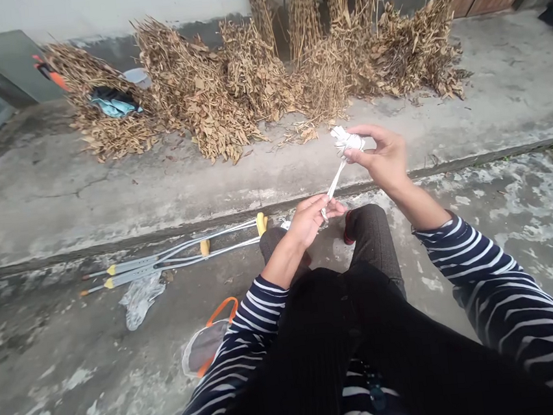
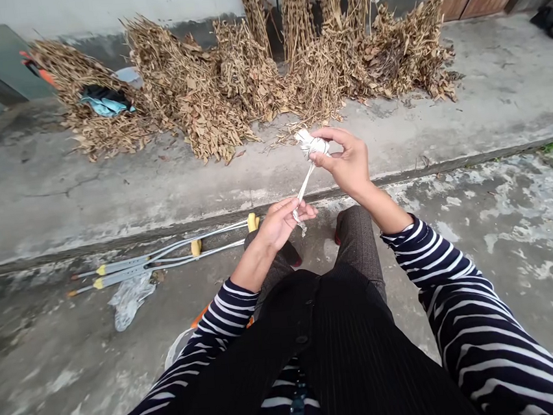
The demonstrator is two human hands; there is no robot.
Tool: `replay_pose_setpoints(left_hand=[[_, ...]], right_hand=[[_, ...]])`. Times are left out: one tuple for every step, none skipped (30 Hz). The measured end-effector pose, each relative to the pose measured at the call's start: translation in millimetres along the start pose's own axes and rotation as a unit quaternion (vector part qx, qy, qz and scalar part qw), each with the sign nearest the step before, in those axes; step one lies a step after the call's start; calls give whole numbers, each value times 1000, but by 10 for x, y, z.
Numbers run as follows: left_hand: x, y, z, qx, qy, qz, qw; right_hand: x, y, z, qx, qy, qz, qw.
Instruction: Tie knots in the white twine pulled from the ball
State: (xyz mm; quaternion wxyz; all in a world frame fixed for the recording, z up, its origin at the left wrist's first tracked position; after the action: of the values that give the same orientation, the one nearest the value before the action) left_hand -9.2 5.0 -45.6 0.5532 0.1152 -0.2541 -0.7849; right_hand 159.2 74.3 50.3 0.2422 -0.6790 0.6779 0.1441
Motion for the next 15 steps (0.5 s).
replay_pose_setpoints(left_hand=[[-11,-9,-19,26,-14,-13,999],[-24,-17,-53,48,-37,-26,998],[-38,-24,-103,64,-66,-39,995],[-51,-26,-164,69,-101,-53,991],[-62,-23,-230,64,-136,-68,986],[-74,-14,-294,49,-167,-85,981],[-88,-1,-350,29,-189,-104,976],[-107,15,-395,6,-202,-124,971],[-132,30,-429,-18,-207,-144,967],[-164,38,-453,-41,-207,-160,964],[-204,32,-467,-66,-200,-168,963],[-252,2,-469,-96,-188,-162,964],[-310,-60,-453,-139,-168,-134,967],[-367,-152,-410,-193,-137,-84,968],[-411,-257,-333,-255,-94,-19,962]], right_hand=[[9,5,-7,-10,6,0,1000],[20,16,-24,-17,9,0,1000],[32,32,-52,-22,8,-4,1000],[45,55,-88,-28,5,-9,1000],[60,83,-130,-36,1,-16,999],[76,116,-171,-48,-1,-25,999],[92,154,-207,-61,-1,-36,998],[109,195,-235,-73,3,-49,996],[125,234,-252,-85,10,-61,994],[138,268,-257,-97,19,-71,993],[149,297,-252,-109,31,-80,990],[157,318,-240,-121,42,-86,988],[160,329,-224,-133,53,-88,986],[159,333,-208,-141,63,-89,984],[155,332,-194,-146,70,-88,983]])
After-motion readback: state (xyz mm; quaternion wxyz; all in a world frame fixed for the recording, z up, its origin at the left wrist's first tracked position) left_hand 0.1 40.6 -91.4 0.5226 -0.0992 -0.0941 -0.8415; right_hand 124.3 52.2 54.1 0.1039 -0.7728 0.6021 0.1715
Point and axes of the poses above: each hand's wrist, its own x-axis away from the middle knuckle, its own y-axis out of the palm, z = x × y, the point moved 6 cm from there along -x, towards the middle knuckle, and after that the axes turned 3 degrees about -x, right-handed, at the moved point
